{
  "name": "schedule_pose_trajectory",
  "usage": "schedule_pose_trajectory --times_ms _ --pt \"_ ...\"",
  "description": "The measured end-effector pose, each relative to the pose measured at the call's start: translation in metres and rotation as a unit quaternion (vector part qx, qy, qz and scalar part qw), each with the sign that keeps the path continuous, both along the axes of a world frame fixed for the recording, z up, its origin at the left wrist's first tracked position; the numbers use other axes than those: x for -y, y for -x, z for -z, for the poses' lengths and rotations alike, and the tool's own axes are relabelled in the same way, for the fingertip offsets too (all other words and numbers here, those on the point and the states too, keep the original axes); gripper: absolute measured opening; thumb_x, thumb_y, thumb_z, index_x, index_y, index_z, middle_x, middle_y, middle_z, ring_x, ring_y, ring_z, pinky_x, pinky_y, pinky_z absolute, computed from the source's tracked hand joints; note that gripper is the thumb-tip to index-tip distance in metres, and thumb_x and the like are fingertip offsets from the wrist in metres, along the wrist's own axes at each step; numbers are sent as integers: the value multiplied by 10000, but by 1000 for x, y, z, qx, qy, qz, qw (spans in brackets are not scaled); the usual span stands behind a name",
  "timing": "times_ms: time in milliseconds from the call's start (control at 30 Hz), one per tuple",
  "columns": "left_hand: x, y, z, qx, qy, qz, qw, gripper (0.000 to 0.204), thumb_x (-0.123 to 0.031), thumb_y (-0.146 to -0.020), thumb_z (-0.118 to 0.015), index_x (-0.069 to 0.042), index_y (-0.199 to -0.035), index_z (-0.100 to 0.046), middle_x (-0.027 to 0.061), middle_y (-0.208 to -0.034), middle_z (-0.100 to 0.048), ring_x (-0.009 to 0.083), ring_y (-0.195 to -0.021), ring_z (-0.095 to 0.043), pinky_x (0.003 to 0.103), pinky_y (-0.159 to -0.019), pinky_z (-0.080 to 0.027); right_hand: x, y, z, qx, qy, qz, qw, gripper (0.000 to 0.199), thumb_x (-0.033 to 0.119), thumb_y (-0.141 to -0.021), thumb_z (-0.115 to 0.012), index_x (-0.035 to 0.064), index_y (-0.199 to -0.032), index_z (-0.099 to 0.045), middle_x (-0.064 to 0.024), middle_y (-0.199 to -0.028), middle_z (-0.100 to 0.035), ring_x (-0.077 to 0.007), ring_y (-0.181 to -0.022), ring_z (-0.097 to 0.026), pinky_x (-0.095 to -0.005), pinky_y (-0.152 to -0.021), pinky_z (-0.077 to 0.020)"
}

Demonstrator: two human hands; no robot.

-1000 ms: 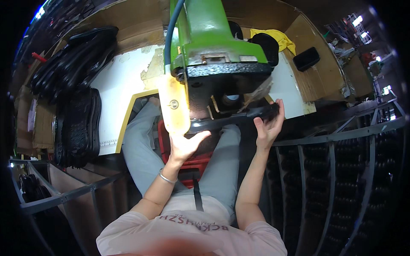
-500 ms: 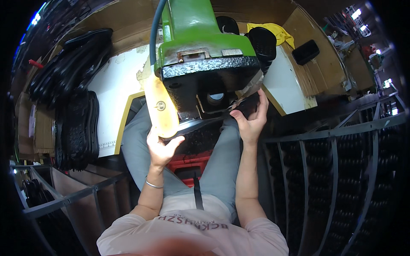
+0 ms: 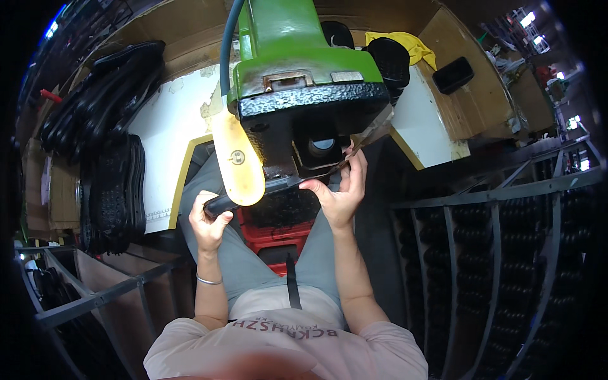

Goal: Processing rubber shoe soles using an industrial machine.

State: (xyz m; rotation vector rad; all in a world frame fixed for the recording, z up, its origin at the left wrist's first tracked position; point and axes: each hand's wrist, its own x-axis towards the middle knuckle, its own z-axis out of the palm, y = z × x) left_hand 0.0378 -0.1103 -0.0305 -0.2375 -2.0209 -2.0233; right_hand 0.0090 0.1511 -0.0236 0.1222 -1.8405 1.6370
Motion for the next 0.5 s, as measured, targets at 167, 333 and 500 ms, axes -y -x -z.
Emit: schedule_pose_trajectory --times_ms 167,333,500 --pt "12 -4 24 17 5 2 1000 346 -126 -721 -835 -5 -888 -557 27 -847 -529 92 -738 -506 220 -673 -426 9 -4 18 4 -7 -7 1000 845 117 -599 -893 -75 -1287 -441 -149 -1345 -423 -243 -1137 -539 -345 -930 -519" --pt "20 -21 47 45 -23 1 999 364 -177 -740 -835 -2 -890 -553 41 -872 -547 105 -776 -533 230 -690 -443 16 -10 21 39 13 -23 999 735 138 -629 -884 -57 -1228 -505 -135 -1234 -466 -243 -1071 -553 -346 -912 -461" --pt "15 -14 24 -105 130 9 986 401 -126 -638 -864 -23 -879 -560 94 -854 -586 207 -798 -583 311 -717 -482 -12 -18 5 101 -211 -48 971 699 320 -570 -877 -61 -1079 -586 -170 -1171 -497 -330 -1054 -517 -415 -952 -394"
